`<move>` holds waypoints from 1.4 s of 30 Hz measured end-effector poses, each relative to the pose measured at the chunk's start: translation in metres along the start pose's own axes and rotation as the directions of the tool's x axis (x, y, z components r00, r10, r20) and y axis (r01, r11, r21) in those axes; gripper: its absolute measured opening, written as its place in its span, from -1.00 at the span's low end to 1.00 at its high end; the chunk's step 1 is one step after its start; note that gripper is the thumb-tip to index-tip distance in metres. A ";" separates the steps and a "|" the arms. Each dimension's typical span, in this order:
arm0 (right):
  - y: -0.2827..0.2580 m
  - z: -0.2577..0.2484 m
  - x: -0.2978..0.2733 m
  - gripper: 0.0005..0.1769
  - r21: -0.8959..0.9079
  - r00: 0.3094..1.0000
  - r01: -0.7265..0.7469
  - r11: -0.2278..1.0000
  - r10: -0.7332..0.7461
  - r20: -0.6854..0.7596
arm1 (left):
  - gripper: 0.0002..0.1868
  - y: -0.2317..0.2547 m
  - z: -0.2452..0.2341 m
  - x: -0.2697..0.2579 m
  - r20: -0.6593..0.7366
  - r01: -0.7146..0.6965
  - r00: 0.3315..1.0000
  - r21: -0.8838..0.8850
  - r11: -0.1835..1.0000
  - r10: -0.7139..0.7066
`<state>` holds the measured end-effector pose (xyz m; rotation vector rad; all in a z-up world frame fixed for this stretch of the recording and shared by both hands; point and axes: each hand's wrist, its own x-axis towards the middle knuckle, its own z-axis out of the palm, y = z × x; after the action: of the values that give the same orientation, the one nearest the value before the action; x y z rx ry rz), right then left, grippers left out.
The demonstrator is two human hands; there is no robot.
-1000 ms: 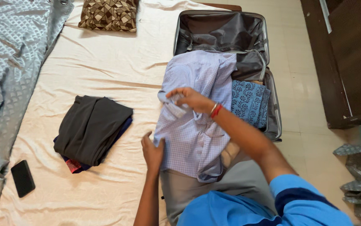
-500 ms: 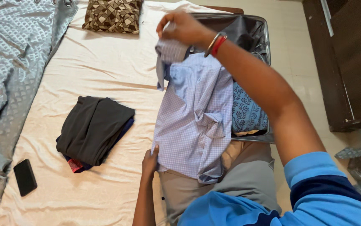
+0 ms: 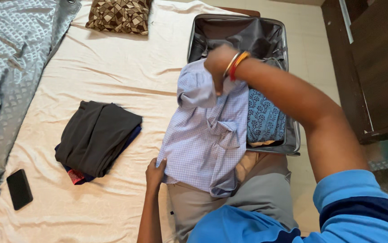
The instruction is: The person sits on a bed and packs folded clothes into an open suitcase. They place a pair of jeans and a patterned shirt into the suitcase, then fold a checkered shirt and place it on top. Finally, they zip the internal divider flap over the packed items.
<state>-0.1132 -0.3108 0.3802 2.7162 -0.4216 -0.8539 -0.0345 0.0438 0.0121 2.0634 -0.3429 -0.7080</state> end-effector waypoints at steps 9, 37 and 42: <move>-0.103 0.087 0.138 -0.58 0.179 0.794 0.592 0.785 -0.607 0.033 | -0.55 -0.002 0.003 -0.001 -0.028 -0.058 0.998 0.040 0.998 0.059; 0.207 0.234 0.044 -0.63 -0.095 0.727 0.679 -0.728 0.685 -0.060 | -0.84 0.074 -0.015 -0.051 0.068 -0.404 0.913 0.001 0.915 0.403; 0.221 0.260 0.015 -0.62 -0.087 0.720 0.689 -0.720 0.693 -0.040 | -0.77 0.110 -0.027 -0.084 0.302 -0.444 0.858 0.027 0.896 0.416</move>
<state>-0.2979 -0.5613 0.2395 -0.4360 0.3953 -1.0373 -0.0823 0.0412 0.1445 1.8706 -0.9925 -0.7221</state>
